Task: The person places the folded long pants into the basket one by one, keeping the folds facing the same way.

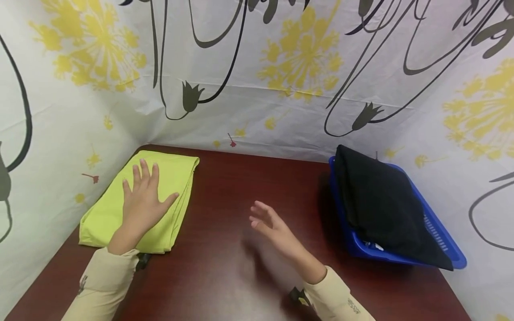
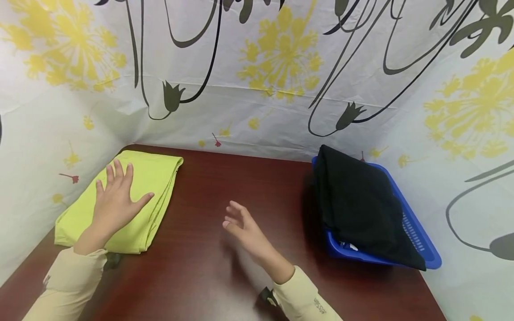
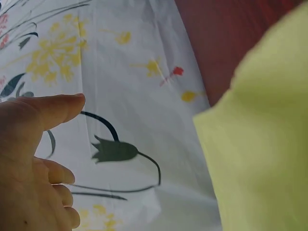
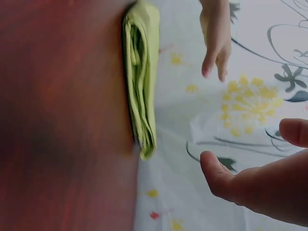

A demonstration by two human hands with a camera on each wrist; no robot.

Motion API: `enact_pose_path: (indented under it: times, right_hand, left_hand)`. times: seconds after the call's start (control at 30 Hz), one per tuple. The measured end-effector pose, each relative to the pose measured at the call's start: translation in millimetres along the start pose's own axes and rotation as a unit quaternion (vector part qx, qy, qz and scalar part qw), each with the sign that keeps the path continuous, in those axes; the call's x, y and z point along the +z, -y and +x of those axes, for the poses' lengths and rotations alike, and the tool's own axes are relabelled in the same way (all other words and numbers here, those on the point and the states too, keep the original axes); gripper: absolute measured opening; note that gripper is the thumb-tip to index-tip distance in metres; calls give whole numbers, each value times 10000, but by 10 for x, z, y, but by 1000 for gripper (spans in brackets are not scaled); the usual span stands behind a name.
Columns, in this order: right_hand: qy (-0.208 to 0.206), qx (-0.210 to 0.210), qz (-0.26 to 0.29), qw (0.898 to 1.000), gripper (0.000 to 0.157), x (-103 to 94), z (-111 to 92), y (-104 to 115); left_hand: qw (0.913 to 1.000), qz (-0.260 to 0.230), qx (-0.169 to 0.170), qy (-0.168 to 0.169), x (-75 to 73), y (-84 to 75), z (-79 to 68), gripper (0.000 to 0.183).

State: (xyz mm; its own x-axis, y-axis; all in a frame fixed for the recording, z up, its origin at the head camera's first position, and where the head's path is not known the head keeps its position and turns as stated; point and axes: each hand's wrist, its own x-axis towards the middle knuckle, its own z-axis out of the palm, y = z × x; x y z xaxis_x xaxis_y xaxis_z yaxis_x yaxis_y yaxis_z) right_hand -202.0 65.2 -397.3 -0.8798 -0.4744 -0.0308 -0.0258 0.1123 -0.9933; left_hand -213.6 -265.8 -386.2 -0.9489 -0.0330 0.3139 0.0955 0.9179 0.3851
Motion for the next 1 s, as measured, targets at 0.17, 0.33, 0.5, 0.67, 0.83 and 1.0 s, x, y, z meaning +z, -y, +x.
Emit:
enact_pose_path:
  times: [0.17,0.33,0.5,0.67,0.83,1.0]
  right_hand:
    - [205,375,727,9964,61,162,39,-67]
    - [229,738,1308,9884,61,287,122,-140]
    - [436,1127,1882,9747,60,391,166,-210]
    - [650,1564,2336,9575,60,527,151,-221]
    - [764,1859,2696,9418,64,640,178,-222]
    - [696,2202,2907,9285,62,765,240,-243]
  left_hand:
    - [10000,4,-76,-16,16,144,-60,91]
    - [9998,128,-149,-24,20,322,-100,89]
    - [9989,342,-303,140,0,523,-163,88]
    - [9976,421,-464,284,-39,709,-213,87]
    - [9962,497,-568,437,-60,832,-253,87]
    - [9930,666,-753,615,-42,1007,-336,87]
